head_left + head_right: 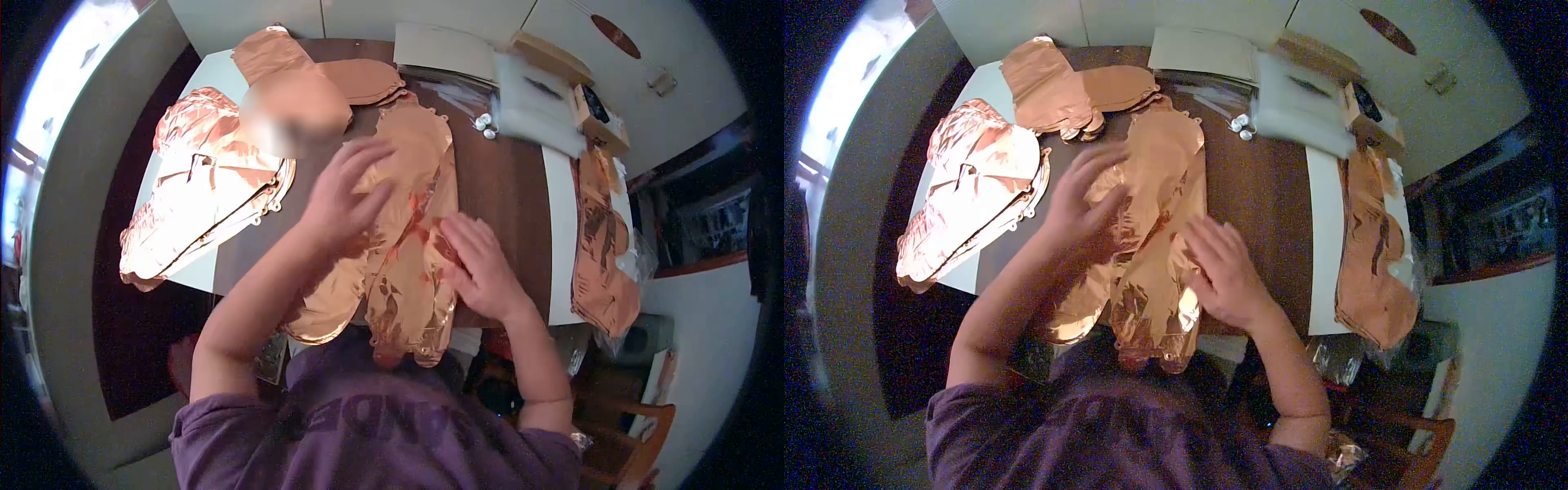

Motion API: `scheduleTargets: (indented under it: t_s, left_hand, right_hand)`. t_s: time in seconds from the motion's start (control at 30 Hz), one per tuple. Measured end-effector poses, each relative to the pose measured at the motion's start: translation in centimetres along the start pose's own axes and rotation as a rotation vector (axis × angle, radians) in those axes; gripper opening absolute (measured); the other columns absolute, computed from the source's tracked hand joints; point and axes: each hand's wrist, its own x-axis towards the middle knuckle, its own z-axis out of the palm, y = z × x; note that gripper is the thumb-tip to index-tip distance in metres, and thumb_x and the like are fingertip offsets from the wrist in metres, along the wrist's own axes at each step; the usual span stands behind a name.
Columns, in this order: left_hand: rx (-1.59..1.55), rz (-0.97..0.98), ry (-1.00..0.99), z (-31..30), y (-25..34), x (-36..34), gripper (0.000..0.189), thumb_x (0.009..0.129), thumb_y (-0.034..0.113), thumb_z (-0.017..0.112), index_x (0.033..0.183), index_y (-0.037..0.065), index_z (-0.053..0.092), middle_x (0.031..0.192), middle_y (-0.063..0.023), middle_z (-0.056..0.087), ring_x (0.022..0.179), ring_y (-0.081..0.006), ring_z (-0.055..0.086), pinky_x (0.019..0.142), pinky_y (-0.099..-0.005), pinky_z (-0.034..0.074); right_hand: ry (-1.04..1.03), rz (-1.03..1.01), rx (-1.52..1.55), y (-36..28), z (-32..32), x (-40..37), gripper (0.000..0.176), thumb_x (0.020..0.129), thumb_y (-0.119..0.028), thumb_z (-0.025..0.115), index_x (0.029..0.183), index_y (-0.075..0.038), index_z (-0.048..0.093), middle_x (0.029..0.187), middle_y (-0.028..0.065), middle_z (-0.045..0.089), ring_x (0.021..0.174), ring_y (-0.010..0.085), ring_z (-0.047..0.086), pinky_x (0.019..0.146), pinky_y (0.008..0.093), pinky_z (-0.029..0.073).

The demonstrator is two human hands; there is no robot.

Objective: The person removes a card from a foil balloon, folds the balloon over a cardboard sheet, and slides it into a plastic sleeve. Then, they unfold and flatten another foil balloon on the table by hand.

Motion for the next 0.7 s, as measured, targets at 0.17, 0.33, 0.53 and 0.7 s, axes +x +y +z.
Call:
scheduleTargets:
  t_s: [0.17, 0.33, 0.53, 0.7]
  left_hand:
    - [0.077, -0.45, 0.276, -6.5, 6.1, -15.5, 0.014, 0.084, 0.005, 0.069, 0.083, 0.004, 0.056, 0.086, -0.0082, 0.059, 0.076, -0.0156, 0.057, 0.063, -0.0295, 0.043]
    - [-0.428, -1.296, 0.487, -4.6, 8.4, -22.0, 0.016, 0.092, 0.014, 0.069, 0.091, 0.005, 0.056, 0.088, -0.0018, 0.057, 0.078, -0.008, 0.054, 0.07, -0.0233, 0.043]
    - [-0.478, -0.842, 0.048, -6.8, 9.1, -16.1, 0.016, 0.088, 0.012, 0.07, 0.094, 0.0, 0.061, 0.09, -0.0064, 0.064, 0.086, -0.0125, 0.061, 0.076, -0.0291, 0.049]
    - [-0.356, 0.175, -0.605, -1.3, 8.2, -8.7, 0.021, 0.089, 0.017, 0.068, 0.104, 0.003, 0.064, 0.138, -0.0204, 0.049, 0.131, -0.0355, 0.048, 0.111, -0.0583, 0.03]
  right_hand:
    - [0.116, -0.025, -0.164, 3.2, 0.5, 3.2, 0.056, 0.092, -0.03, 0.058, 0.14, -0.003, 0.047, 0.149, 0.0182, 0.041, 0.141, 0.0374, 0.032, 0.117, 0.0525, 0.022]
    - [-0.015, 0.0, -0.227, 3.0, 1.4, 3.2, 0.062, 0.092, -0.035, 0.059, 0.144, -0.004, 0.044, 0.152, 0.017, 0.038, 0.142, 0.0374, 0.03, 0.118, 0.0525, 0.021]
    - [-0.02, -0.018, -0.271, 2.8, 1.1, 3.1, 0.064, 0.092, -0.038, 0.059, 0.145, -0.006, 0.042, 0.153, 0.0165, 0.036, 0.141, 0.0385, 0.032, 0.117, 0.0526, 0.024]
    - [-0.025, -0.043, -0.34, 2.8, 1.2, 3.1, 0.065, 0.092, -0.04, 0.06, 0.144, -0.005, 0.043, 0.151, 0.0167, 0.039, 0.138, 0.0403, 0.035, 0.115, 0.0527, 0.028]
